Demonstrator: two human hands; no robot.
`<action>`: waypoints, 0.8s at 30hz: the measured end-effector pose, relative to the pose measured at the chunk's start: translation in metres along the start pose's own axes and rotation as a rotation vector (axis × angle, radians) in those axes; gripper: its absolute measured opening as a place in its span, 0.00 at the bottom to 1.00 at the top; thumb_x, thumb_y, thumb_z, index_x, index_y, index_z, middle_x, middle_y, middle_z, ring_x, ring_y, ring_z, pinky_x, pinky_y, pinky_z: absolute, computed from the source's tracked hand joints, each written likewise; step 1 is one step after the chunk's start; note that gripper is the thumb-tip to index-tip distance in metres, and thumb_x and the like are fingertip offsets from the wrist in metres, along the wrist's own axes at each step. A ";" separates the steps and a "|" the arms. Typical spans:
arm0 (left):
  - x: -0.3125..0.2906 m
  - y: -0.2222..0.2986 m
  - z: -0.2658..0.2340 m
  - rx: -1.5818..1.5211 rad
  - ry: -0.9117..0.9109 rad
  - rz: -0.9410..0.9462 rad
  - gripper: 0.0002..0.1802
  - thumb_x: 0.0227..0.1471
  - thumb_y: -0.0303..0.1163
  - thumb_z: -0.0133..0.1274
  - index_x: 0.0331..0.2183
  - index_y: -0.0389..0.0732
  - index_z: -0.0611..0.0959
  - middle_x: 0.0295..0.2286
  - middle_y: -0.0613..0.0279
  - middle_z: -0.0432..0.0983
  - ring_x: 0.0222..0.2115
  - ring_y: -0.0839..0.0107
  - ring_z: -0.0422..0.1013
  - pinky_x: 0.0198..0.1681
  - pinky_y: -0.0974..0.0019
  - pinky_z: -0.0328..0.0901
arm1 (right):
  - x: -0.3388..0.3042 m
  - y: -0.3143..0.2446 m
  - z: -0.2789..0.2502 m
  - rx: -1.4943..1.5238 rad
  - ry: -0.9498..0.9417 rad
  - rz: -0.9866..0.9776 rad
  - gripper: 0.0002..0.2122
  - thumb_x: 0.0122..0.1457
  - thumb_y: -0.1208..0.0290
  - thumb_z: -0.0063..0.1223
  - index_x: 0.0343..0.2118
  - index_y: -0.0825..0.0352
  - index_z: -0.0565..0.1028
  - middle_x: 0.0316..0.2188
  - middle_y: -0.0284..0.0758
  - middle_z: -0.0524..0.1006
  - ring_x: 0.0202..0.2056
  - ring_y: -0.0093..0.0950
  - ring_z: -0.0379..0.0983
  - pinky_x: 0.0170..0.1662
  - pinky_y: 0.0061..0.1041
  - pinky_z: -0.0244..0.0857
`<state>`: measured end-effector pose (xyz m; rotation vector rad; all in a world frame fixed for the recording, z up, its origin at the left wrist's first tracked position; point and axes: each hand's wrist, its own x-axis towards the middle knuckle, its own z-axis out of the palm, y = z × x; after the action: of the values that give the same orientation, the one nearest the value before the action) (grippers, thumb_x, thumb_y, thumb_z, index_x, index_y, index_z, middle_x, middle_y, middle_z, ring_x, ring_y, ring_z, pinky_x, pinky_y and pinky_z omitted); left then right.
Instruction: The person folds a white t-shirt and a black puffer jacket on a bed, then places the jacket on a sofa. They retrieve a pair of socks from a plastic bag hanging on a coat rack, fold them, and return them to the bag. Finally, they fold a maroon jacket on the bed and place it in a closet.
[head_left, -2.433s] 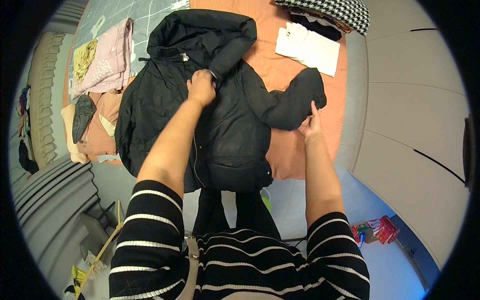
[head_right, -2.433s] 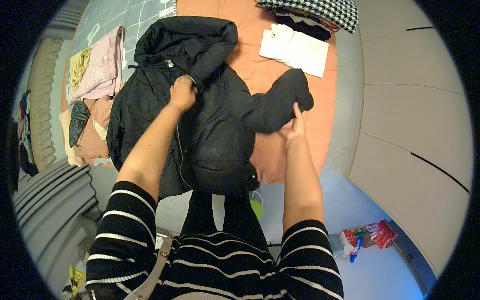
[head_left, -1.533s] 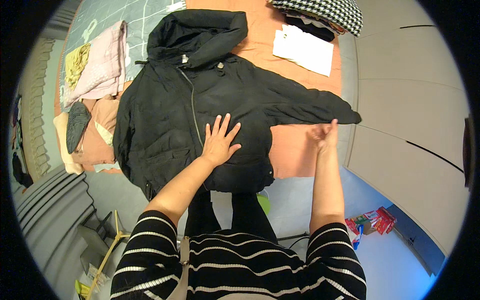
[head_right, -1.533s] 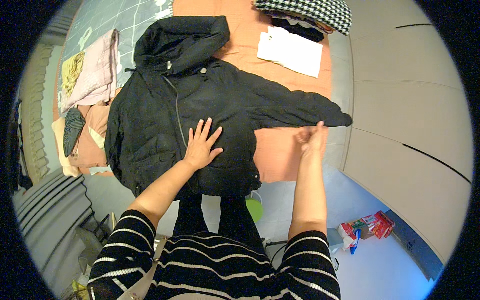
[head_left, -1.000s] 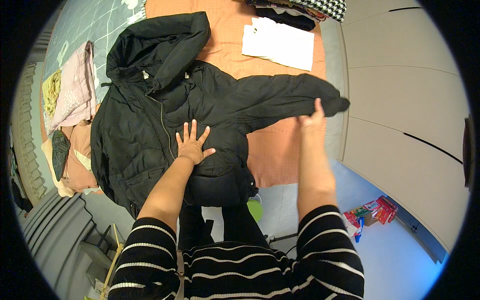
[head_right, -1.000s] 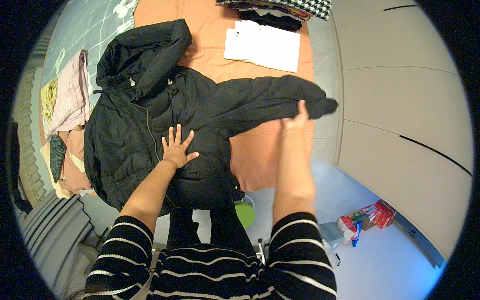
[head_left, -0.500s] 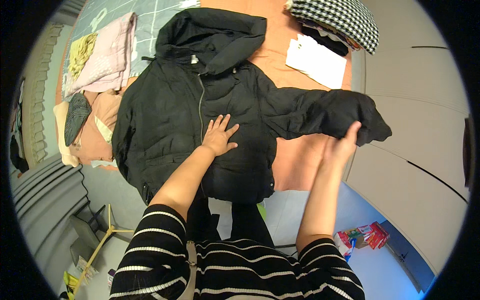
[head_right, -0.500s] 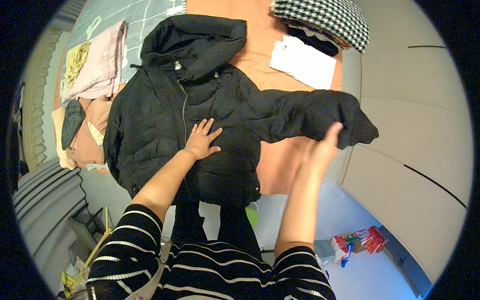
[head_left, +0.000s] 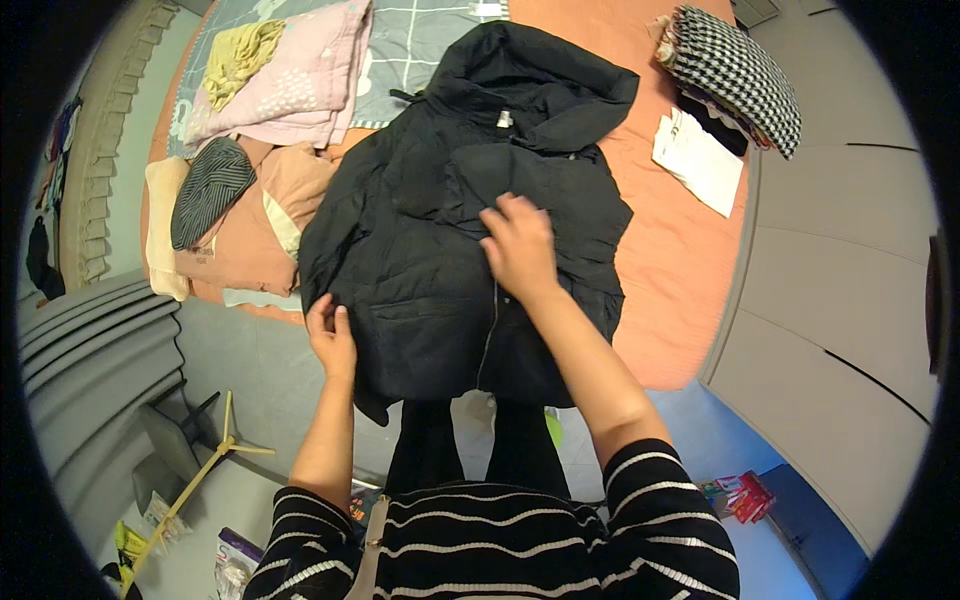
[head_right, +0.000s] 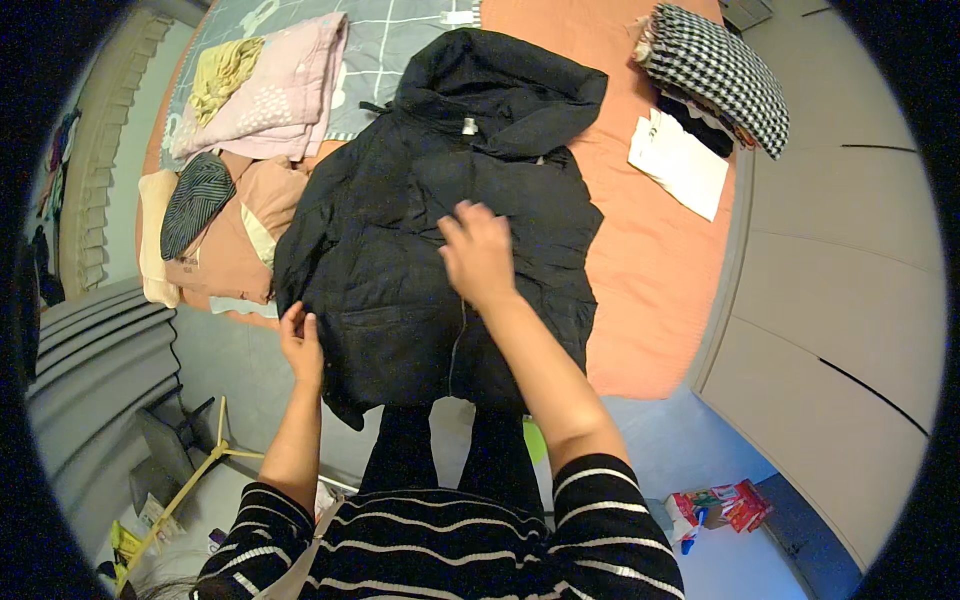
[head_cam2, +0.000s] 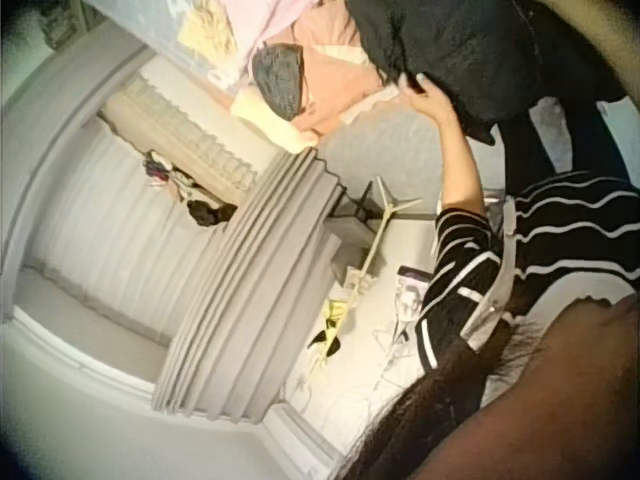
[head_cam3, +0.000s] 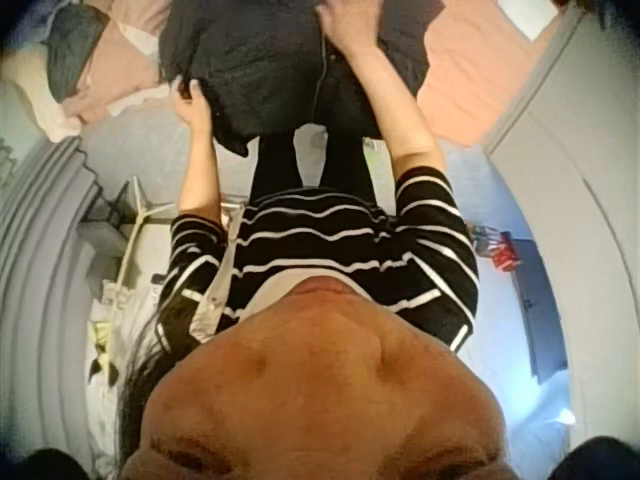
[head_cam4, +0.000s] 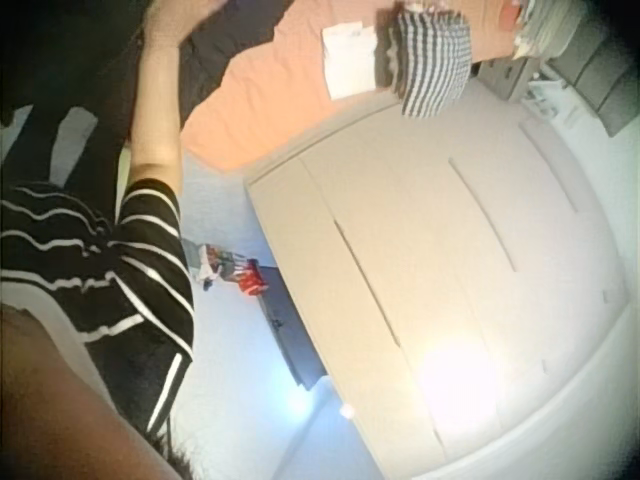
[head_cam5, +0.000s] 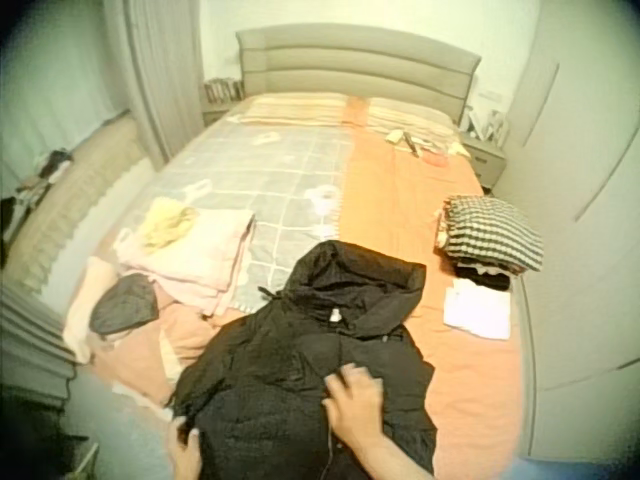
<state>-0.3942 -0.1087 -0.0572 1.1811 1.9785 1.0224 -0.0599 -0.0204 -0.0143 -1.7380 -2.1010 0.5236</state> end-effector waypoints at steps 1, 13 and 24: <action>0.010 -0.008 -0.012 0.114 0.035 0.041 0.19 0.52 0.27 0.53 0.47 0.36 0.72 0.43 0.56 0.70 0.41 0.68 0.67 0.45 0.68 0.62 | 0.001 -0.006 -0.014 -0.117 0.090 0.077 0.25 0.47 0.65 0.60 0.50 0.58 0.68 0.56 0.42 0.61 0.58 0.42 0.53 0.55 0.51 0.52; 0.043 -0.081 -0.074 0.451 -0.208 -0.194 0.14 0.45 0.31 0.58 0.36 0.36 0.78 0.29 0.44 0.77 0.31 0.50 0.73 0.37 0.58 0.65 | -0.009 -0.079 0.071 0.492 0.151 0.194 0.13 0.50 0.69 0.58 0.38 0.68 0.76 0.42 0.44 0.75 0.45 0.40 0.71 0.49 0.35 0.64; 0.071 0.113 -0.143 0.461 0.144 0.662 0.07 0.44 0.21 0.51 0.31 0.37 0.77 0.26 0.55 0.71 0.29 0.54 0.67 0.39 0.59 0.62 | 0.065 -0.136 0.072 0.240 0.266 0.261 0.18 0.52 0.71 0.55 0.48 0.61 0.70 0.35 0.43 0.71 0.34 0.42 0.71 0.36 0.35 0.67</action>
<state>-0.4897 -0.0536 0.1045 2.1663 2.0368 0.9909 -0.2229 0.0165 -0.0057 -1.8348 -1.5744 0.5552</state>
